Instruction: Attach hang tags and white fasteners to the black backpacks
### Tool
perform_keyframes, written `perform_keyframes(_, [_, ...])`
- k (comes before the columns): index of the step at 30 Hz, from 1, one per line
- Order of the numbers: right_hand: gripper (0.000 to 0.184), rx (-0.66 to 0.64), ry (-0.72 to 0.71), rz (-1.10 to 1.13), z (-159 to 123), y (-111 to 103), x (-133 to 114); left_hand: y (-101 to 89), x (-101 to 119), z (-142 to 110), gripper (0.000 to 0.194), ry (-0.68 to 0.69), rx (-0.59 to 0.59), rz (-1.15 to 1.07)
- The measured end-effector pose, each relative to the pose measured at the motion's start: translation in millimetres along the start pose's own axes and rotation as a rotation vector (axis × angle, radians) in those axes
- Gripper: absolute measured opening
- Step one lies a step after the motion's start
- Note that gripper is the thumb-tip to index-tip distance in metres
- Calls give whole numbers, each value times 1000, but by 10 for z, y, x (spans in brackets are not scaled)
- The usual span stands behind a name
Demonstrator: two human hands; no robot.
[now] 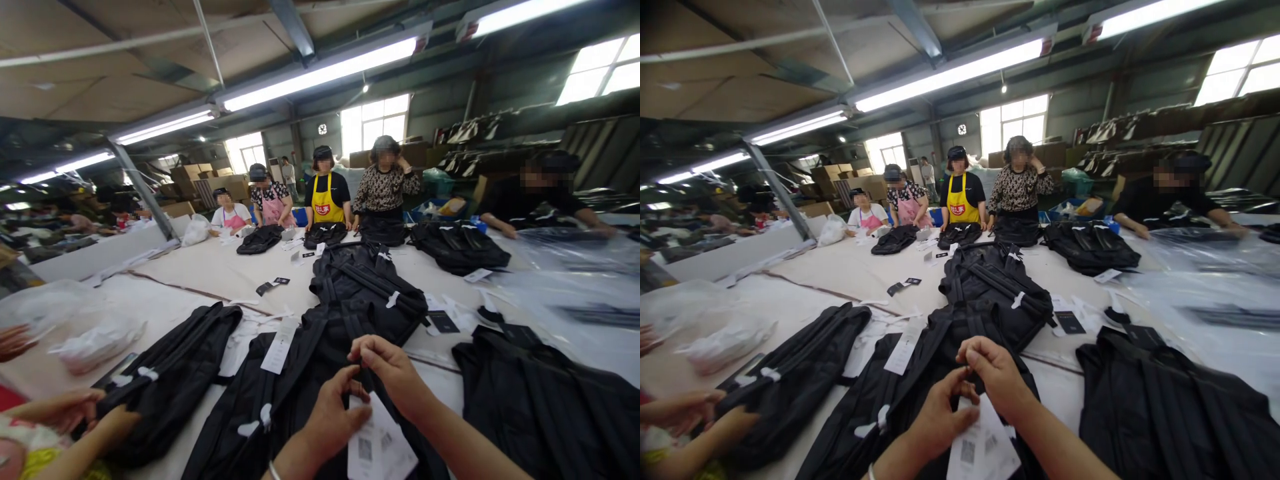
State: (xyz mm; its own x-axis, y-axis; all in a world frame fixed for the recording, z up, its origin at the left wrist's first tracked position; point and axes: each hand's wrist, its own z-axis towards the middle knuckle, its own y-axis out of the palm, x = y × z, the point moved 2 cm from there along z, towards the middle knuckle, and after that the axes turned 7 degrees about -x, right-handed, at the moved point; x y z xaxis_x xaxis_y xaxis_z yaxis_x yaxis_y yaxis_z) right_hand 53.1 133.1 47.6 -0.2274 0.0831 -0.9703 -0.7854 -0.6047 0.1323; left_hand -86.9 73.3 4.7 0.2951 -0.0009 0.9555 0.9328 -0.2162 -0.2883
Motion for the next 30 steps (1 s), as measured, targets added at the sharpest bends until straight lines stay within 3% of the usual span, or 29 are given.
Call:
perform_keyframes(5, [28, 8, 135, 463, 23, -10, 242, 116, -74, -10, 46, -10, -73, 84])
perform_keyframes(10, [27, 189, 202, 574, 90, -126, 497, 187, -270, -28, 52, -237, -5, 121])
perform_keyframes(13, [30, 213, 275, 601, 83, -141, 553, 187, -367, -27, 53, -293, 37, 103])
perform_keyframes(16, [45, 149, 349, 548, 27, -85, 605, 129, -429, -29, 53, -253, -27, 93])
perform_keyframes(22, [92, -10, 424, 166, -79, 15, 890, -154, -351, 20, 61, 64, -64, 179])
perform_keyframes(28, [99, -82, 511, 211, -57, -21, 1189, -318, -321, 276, 17, 34, -196, 368])
perform_keyframes(30, [96, -66, 508, 195, -14, -53, 1250, -368, -373, 362, 13, 30, -215, 478])
